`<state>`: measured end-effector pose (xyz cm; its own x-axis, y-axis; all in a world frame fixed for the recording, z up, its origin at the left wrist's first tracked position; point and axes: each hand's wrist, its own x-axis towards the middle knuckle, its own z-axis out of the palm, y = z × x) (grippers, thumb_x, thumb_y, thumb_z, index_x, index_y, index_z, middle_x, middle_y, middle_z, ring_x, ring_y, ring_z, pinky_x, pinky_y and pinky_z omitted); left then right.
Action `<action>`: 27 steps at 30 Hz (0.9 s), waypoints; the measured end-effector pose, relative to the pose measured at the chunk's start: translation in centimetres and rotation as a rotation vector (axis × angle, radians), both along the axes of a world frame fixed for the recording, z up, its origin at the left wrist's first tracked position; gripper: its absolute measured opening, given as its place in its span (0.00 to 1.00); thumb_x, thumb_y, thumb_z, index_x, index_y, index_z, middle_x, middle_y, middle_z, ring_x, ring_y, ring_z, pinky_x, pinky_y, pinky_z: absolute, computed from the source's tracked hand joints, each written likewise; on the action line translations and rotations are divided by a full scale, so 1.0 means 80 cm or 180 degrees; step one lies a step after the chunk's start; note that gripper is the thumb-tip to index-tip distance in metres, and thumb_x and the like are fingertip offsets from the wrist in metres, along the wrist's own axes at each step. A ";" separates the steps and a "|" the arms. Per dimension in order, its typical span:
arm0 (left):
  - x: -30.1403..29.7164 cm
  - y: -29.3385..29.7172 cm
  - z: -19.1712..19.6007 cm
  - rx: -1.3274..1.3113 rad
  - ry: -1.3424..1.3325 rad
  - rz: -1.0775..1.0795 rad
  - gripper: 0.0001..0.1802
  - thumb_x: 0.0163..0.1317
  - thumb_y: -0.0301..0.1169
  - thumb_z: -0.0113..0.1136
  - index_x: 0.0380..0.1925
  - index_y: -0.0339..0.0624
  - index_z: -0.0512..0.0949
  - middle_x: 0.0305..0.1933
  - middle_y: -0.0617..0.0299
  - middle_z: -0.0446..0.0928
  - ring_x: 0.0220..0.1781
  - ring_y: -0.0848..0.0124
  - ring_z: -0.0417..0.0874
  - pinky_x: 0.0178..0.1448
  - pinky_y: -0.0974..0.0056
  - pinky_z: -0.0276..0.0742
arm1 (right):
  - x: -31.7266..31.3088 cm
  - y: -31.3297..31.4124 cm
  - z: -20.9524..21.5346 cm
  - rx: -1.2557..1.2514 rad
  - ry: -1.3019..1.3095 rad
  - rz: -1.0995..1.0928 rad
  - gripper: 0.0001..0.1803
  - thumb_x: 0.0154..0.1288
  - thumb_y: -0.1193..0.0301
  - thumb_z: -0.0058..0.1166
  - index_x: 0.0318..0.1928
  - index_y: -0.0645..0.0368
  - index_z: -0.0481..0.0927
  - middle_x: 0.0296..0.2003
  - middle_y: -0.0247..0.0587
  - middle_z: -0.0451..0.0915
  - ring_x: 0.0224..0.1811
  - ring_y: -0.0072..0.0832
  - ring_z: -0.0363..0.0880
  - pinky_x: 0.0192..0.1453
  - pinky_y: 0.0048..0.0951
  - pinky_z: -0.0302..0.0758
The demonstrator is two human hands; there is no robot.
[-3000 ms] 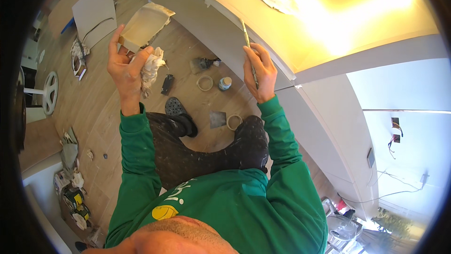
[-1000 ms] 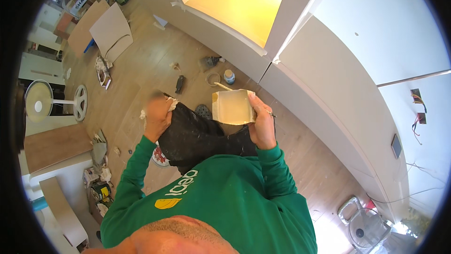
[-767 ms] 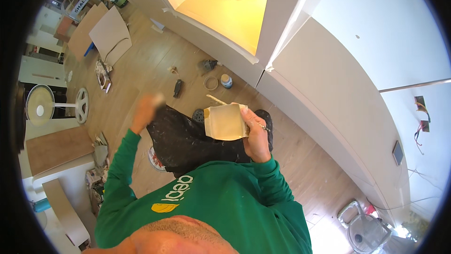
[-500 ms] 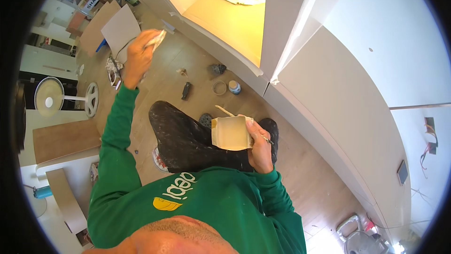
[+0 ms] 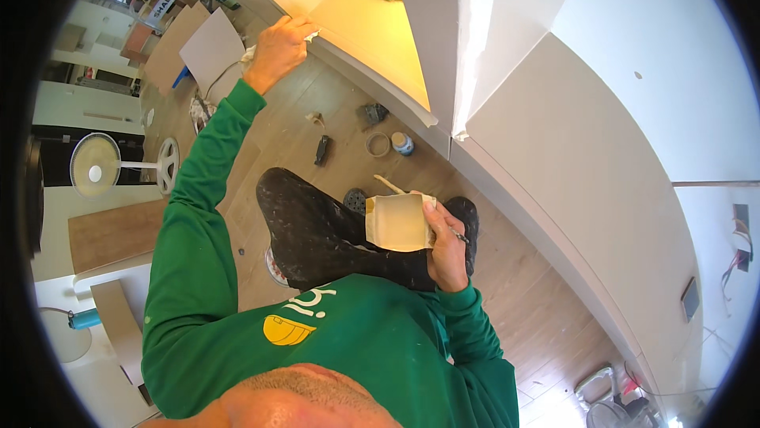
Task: The person applies paint to the inner corners and edges of a built-in shelving unit using a brush, dipping it into a small container and using a cloth to wipe away excess paint from the surfaces.
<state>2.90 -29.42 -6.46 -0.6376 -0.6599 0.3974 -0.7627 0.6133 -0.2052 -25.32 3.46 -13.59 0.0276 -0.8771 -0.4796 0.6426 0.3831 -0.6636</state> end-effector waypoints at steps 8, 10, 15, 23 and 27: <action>-0.034 0.034 0.000 0.0158 0.0130 -0.0199 0.11 0.53 0.24 0.58 0.36 0.44 0.85 0.39 0.65 0.81 0.47 0.62 0.83 0.45 0.57 0.82 | 0.001 -0.001 -0.006 -0.0015 -0.0170 0.0055 0.22 0.79 0.63 0.50 0.61 0.69 0.78 0.52 0.41 0.84 0.54 0.24 0.82 0.62 0.26 0.75; -0.042 0.044 0.001 0.0138 0.0108 -0.0283 0.11 0.52 0.24 0.58 0.35 0.44 0.84 0.39 0.64 0.81 0.47 0.62 0.83 0.45 0.58 0.82 | 0.003 -0.002 -0.007 -0.0021 -0.0198 0.0097 0.22 0.79 0.63 0.50 0.61 0.69 0.78 0.52 0.41 0.84 0.53 0.24 0.82 0.61 0.26 0.75; -0.074 0.074 0.007 0.0311 -0.0157 -0.0411 0.17 0.51 0.19 0.56 0.40 0.44 0.85 0.44 0.64 0.84 0.48 0.60 0.83 0.47 0.57 0.82 | 0.005 -0.002 -0.008 -0.0023 -0.0225 0.0130 0.22 0.79 0.63 0.50 0.61 0.69 0.78 0.51 0.41 0.84 0.53 0.24 0.82 0.60 0.25 0.75; -0.034 0.062 0.073 0.0681 0.1104 -0.0476 0.20 0.54 0.18 0.54 0.44 0.45 0.87 0.49 0.63 0.86 0.51 0.58 0.85 0.51 0.63 0.82 | 0.003 0.002 -0.006 -0.0077 -0.0029 0.0038 0.24 0.79 0.61 0.48 0.61 0.68 0.78 0.52 0.42 0.84 0.52 0.26 0.84 0.61 0.27 0.77; 0.005 0.022 0.051 0.0475 0.0668 -0.0073 0.18 0.55 0.20 0.55 0.44 0.44 0.86 0.50 0.64 0.86 0.50 0.58 0.85 0.53 0.61 0.82 | 0.006 0.000 -0.001 -0.0076 -0.0059 0.0138 0.23 0.80 0.61 0.48 0.61 0.68 0.78 0.51 0.42 0.84 0.52 0.26 0.84 0.60 0.27 0.77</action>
<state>3.33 -27.63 -2.40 -0.5668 -0.7076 0.4220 -0.7647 0.6425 0.0501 -24.85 3.45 -13.68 0.0745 -0.8860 -0.4577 0.6379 0.3951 -0.6610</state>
